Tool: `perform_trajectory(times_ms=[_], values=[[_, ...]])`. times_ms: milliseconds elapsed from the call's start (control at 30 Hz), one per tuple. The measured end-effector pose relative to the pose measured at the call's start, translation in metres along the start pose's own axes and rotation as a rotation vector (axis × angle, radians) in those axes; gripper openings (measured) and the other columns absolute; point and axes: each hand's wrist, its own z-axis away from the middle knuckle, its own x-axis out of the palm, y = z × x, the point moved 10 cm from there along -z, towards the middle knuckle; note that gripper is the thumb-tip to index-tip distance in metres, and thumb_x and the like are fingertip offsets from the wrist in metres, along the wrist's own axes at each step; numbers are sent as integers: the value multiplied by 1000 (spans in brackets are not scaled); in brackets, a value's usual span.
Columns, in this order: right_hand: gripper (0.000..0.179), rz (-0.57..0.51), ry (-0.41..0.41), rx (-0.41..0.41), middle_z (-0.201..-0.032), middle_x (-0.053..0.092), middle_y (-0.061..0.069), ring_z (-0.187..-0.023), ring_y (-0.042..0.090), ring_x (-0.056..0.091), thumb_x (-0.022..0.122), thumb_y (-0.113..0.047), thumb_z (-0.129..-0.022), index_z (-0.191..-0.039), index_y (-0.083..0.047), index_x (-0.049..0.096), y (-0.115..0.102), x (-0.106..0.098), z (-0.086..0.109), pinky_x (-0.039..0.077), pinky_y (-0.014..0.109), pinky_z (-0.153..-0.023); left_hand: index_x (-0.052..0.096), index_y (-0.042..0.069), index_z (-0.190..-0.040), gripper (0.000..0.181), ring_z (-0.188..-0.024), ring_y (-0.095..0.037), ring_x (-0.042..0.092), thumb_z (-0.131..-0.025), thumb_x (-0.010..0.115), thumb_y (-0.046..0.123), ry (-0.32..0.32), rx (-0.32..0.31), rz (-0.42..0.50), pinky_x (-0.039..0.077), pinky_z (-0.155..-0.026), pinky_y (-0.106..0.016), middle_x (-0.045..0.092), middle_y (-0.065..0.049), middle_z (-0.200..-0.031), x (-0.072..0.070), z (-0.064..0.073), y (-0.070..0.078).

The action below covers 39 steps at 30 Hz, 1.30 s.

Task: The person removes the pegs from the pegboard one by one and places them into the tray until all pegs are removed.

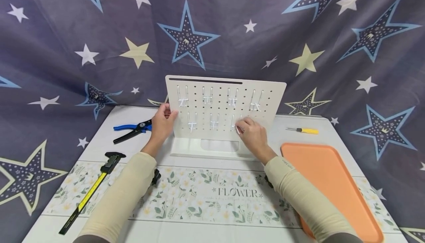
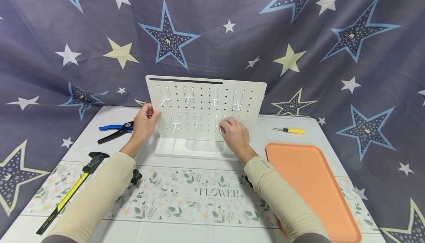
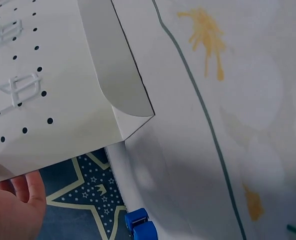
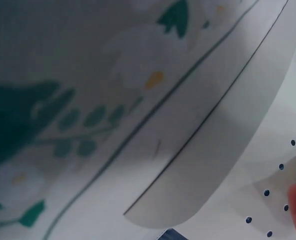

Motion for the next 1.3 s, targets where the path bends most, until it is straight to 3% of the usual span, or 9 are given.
perform_trajectory(times_ms=[400, 700, 933, 1300], values=[[4, -18, 72, -81, -87, 74, 0, -66, 20, 69, 75, -8, -85, -84, -12, 74, -5, -13, 3, 54, 31, -51, 58, 6, -122, 26, -105, -34, 67, -102, 62, 21, 5, 9, 7, 53, -91, -46, 69, -20, -116, 2, 1, 4], [9, -27, 81, -90, -85, 75, 1, -65, 16, 72, 81, -11, -81, -88, -15, 76, -3, -41, 0, 56, 31, -52, 58, 6, -123, 27, -105, -34, 67, -102, 62, 22, -6, 14, -3, 53, -91, -46, 69, -20, -117, 5, -1, 4], [12, -101, -11, -28, -92, 77, 4, -67, 17, 75, 82, -12, -81, -92, -13, 77, 25, -58, 11, 57, 32, -55, 58, 6, -123, 27, -105, -34, 67, -102, 61, 23, -5, 6, -14, 53, -92, -45, 69, -20, -117, 5, -2, 1], [6, -80, -284, 145, -85, 75, 5, -68, 19, 72, 74, -13, -85, -90, -13, 76, 89, -74, 41, 56, 38, -59, 57, 7, -124, 29, -109, -36, 66, -102, 62, 25, -1, -14, -8, 52, -95, -48, 68, -20, -118, 0, 0, -2]])
